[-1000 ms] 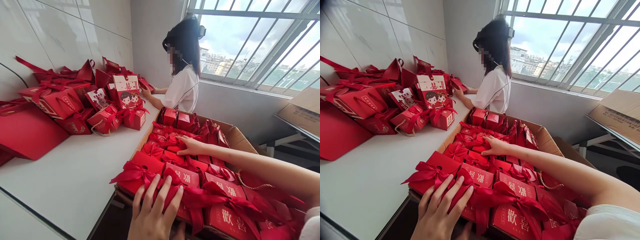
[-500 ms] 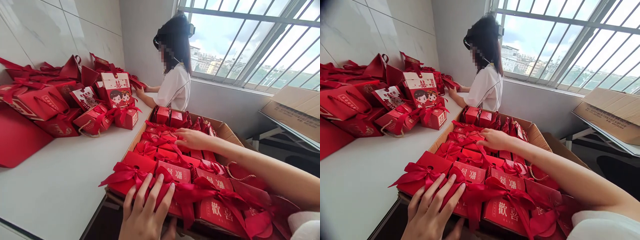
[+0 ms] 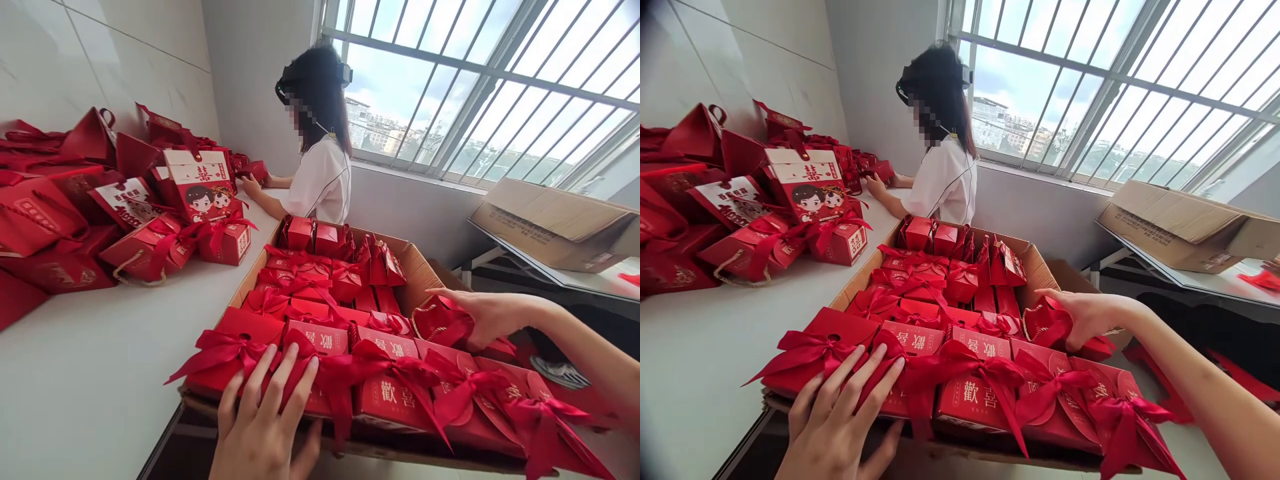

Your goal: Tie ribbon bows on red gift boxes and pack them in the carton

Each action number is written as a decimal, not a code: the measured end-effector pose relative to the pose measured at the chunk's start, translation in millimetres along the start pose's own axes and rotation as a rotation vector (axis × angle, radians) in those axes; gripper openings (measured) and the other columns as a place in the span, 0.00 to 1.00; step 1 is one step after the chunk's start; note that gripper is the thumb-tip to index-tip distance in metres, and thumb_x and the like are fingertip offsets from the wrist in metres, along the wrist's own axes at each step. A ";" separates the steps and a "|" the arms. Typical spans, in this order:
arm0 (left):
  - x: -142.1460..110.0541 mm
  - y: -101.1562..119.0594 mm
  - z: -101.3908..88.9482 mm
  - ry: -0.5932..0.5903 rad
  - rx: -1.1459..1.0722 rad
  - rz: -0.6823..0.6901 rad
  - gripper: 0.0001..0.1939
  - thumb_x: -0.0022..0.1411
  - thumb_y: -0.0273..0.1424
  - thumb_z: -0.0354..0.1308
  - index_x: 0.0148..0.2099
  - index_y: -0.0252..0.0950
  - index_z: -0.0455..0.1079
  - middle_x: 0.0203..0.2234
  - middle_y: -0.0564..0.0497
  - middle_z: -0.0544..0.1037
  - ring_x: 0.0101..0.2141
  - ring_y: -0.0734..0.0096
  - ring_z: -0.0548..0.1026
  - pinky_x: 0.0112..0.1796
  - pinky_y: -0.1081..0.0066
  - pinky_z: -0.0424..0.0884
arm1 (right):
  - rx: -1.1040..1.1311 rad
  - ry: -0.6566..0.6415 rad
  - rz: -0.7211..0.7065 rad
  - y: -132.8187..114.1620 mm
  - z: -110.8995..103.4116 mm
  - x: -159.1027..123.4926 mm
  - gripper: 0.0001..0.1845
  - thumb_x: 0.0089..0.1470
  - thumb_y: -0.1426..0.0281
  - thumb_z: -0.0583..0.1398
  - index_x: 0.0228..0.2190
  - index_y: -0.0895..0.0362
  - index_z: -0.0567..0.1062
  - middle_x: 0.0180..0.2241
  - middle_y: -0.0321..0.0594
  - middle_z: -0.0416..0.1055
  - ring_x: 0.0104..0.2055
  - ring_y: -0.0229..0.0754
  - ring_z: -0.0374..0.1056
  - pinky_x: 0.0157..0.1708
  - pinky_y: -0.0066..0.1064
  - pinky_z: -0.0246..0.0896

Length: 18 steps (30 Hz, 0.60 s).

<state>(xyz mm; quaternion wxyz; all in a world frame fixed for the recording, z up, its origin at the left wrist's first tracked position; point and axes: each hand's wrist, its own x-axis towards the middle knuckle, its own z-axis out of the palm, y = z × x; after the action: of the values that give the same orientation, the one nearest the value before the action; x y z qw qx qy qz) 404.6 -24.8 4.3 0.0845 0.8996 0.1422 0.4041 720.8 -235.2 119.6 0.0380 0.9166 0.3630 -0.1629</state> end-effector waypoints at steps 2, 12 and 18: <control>-0.4 0.4 -0.1 -0.001 0.003 0.004 0.21 0.58 0.43 0.56 0.54 0.46 0.69 0.51 0.52 0.73 0.53 0.60 0.66 0.58 0.62 0.44 | 0.025 -0.069 0.001 -14.9 -16.4 7.0 0.42 0.38 0.65 0.62 0.55 0.62 0.58 0.39 0.47 0.73 0.35 0.46 0.72 0.31 0.29 0.65; 0.8 -6.3 -6.8 -0.053 0.153 0.156 0.26 0.57 0.38 0.55 0.58 0.44 0.64 0.53 0.51 0.70 0.54 0.60 0.65 0.57 0.63 0.45 | -0.079 0.106 -0.183 -38.4 25.3 138.9 0.40 0.27 0.67 0.67 0.48 0.57 0.67 0.47 0.50 0.68 0.46 0.55 0.69 0.45 0.41 0.64; 4.0 -3.9 -12.2 -0.074 0.208 0.166 0.26 0.58 0.37 0.54 0.59 0.44 0.63 0.54 0.52 0.69 0.54 0.62 0.64 0.56 0.65 0.45 | -0.058 0.158 -0.290 -32.4 60.6 161.5 0.36 0.38 0.66 0.64 0.52 0.59 0.66 0.48 0.53 0.66 0.50 0.55 0.66 0.49 0.40 0.60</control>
<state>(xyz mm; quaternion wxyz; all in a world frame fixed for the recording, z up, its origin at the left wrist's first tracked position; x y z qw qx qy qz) 397.1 -19.3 14.1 -0.0379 0.9265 0.1055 0.3593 792.7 -117.4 11.2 0.0119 0.8632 0.4978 -0.0835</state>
